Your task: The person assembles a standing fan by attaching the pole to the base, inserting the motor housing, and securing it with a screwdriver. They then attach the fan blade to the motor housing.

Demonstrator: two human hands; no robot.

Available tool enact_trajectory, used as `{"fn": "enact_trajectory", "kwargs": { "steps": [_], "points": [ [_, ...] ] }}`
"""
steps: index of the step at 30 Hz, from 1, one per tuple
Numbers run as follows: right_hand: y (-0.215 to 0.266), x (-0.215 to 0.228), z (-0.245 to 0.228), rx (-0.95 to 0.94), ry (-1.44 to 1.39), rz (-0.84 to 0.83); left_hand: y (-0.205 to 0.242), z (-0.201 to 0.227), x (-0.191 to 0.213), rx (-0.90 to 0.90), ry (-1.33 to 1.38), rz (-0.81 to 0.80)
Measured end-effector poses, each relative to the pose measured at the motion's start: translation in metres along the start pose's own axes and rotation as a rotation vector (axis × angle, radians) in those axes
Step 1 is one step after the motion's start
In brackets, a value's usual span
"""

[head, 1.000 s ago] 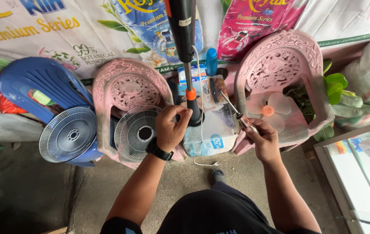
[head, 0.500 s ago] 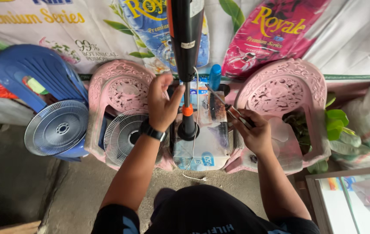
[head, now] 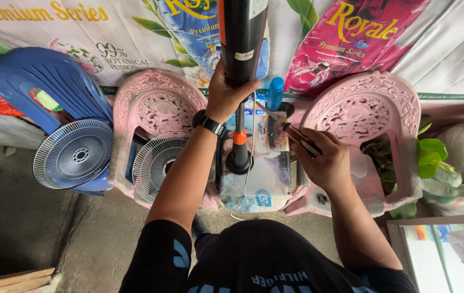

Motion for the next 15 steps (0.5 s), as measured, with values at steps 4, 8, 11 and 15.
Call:
{"fn": "enact_trajectory", "kwargs": {
  "steps": [4, 8, 11, 15],
  "points": [
    [-0.001, -0.001, -0.005, -0.028, 0.021, -0.014, 0.002, 0.0, -0.002, 0.008, -0.117, 0.015],
    [-0.001, 0.001, -0.014, -0.007, 0.026, 0.02, 0.004, 0.005, -0.008, 0.02, -0.132, 0.031],
    [0.0, 0.0, -0.017, 0.001, 0.04, 0.032, 0.004, 0.005, -0.01, 0.014, -0.099, 0.011],
    [0.003, -0.004, -0.014, -0.063, 0.017, 0.013, 0.006, -0.001, -0.006, 0.024, -0.111, 0.008]
  ]
}}
Point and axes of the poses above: each hand's wrist, its own y-axis away from the middle knuckle, its own x-axis out of the back of the hand, z = x × y, the point moved 8 cm from there along -y, towards the middle knuckle, and after that the axes turned 6 degrees about y, right-handed, at the moved point
